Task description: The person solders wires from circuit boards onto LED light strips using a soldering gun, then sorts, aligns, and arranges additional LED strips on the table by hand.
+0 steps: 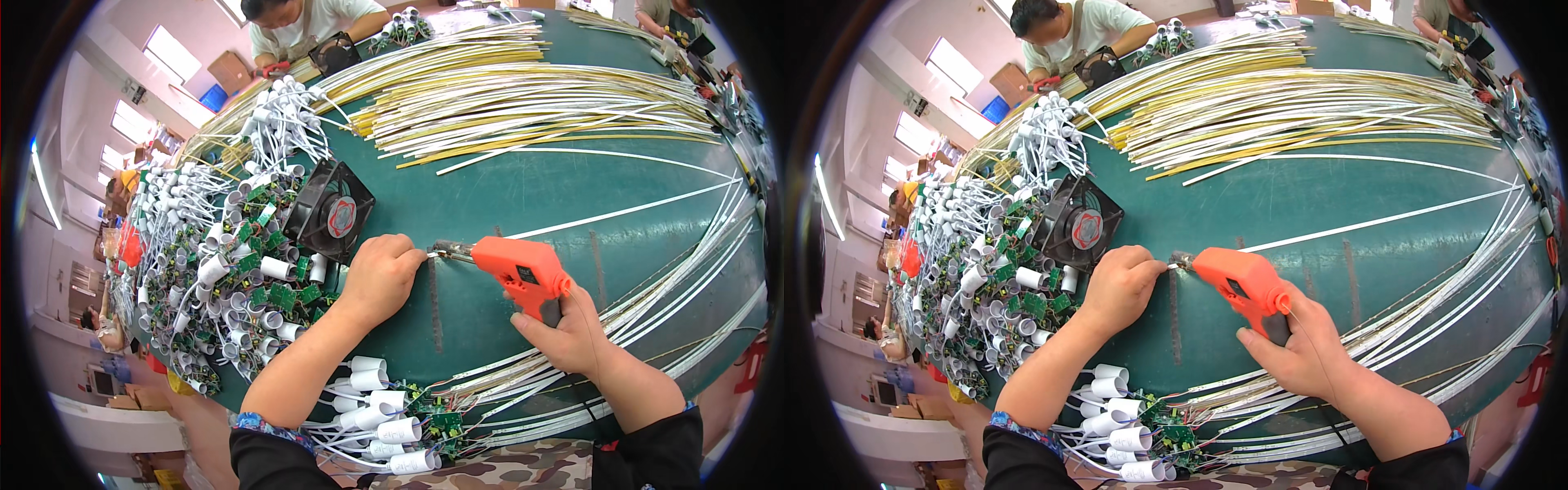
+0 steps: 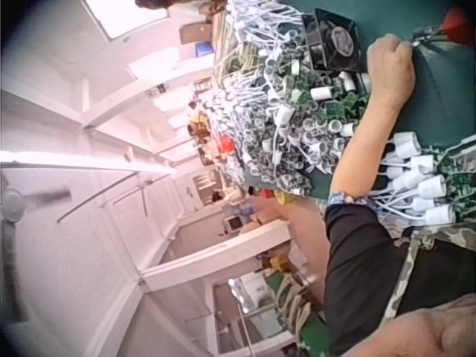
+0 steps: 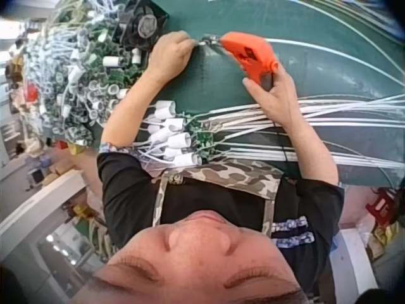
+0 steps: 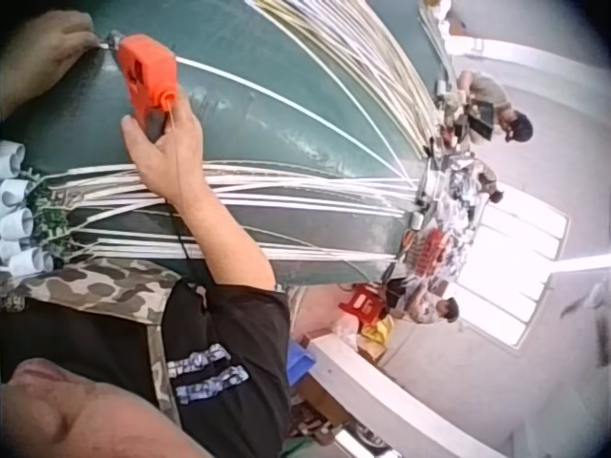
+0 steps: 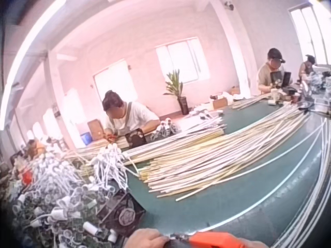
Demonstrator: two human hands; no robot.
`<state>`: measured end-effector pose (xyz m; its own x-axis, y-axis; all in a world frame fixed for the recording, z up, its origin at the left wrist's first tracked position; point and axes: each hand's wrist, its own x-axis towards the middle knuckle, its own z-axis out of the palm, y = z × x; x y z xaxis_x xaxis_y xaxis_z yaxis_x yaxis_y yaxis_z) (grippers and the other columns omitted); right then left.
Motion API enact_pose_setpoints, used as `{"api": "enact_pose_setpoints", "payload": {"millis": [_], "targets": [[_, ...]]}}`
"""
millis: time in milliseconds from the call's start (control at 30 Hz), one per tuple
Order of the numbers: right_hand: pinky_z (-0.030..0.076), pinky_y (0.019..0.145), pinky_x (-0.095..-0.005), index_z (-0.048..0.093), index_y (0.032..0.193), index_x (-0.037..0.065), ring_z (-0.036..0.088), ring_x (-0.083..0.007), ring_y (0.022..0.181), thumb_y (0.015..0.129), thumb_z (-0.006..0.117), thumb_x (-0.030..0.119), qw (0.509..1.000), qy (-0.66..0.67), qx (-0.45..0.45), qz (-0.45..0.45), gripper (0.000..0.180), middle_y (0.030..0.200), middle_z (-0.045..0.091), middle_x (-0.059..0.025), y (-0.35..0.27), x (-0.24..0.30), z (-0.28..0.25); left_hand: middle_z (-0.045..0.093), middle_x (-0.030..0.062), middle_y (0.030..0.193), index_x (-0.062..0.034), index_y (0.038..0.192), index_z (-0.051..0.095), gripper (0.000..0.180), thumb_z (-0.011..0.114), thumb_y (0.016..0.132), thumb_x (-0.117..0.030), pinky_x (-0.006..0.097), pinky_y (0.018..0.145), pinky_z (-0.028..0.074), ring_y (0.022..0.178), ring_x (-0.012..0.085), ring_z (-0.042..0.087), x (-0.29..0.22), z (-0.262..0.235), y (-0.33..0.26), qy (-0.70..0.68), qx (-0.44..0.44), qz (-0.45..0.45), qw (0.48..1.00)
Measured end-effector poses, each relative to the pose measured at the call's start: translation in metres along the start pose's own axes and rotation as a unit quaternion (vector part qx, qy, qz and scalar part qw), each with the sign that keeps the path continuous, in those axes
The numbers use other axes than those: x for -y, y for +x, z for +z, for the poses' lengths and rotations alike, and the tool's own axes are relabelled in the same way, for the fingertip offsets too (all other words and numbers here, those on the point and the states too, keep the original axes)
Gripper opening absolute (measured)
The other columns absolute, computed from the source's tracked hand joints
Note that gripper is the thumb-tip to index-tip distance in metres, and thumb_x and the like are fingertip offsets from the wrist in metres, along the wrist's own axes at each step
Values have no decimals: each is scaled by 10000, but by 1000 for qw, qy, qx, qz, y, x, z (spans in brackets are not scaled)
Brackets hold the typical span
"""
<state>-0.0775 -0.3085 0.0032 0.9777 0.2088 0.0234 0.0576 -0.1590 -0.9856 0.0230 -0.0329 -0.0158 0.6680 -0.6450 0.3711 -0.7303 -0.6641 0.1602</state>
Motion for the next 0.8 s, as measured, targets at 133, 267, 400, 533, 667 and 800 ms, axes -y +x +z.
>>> {"api": "enact_pose_setpoints", "payload": {"millis": [133,267,400,533,667,800], "targets": [[476,912,-352,487,1308,-15,643,-255,1015,823,718,118,1000,-16,1,4,553,1118,650,-163,1,-1,1,612,80,832,-46,882,680,151,674,735,-11,417,709,485,801,305,614,2,2,0,6,0,0,1000],[492,886,-367,498,1296,0,660,-307,985,820,718,124,996,-81,9,-28,539,1085,658,-180,1,-4,1,600,81,830,-44,888,676,165,668,728,-5,416,712,485,799,301,611,1,3,-2,17,-2,9,1000],[501,856,-383,510,1286,22,661,-334,949,820,712,139,993,-110,8,-37,521,1047,662,-170,1,-2,1,596,79,830,-44,887,677,169,662,722,-8,411,716,485,799,298,608,-2,3,-1,22,1,16,1000],[504,847,-384,511,1285,27,661,-335,936,820,707,140,993,-105,11,-43,517,1019,664,-162,1,3,1,595,78,832,-44,882,677,161,661,725,-11,409,718,484,801,297,608,-2,3,-1,29,6,14,999],[497,856,-372,518,1275,17,661,-305,923,815,711,119,994,-102,15,-20,509,1006,665,-146,-2,8,-1,593,77,833,-48,878,680,154,660,729,-14,409,717,483,801,297,608,-2,3,-2,25,0,17,1000],[487,877,-359,526,1266,2,651,-281,940,809,717,99,998,-64,5,11,504,1045,655,-149,-4,11,-4,597,74,838,-54,878,682,148,657,735,-23,406,723,484,809,296,610,0,4,-2,29,2,14,999]]}}
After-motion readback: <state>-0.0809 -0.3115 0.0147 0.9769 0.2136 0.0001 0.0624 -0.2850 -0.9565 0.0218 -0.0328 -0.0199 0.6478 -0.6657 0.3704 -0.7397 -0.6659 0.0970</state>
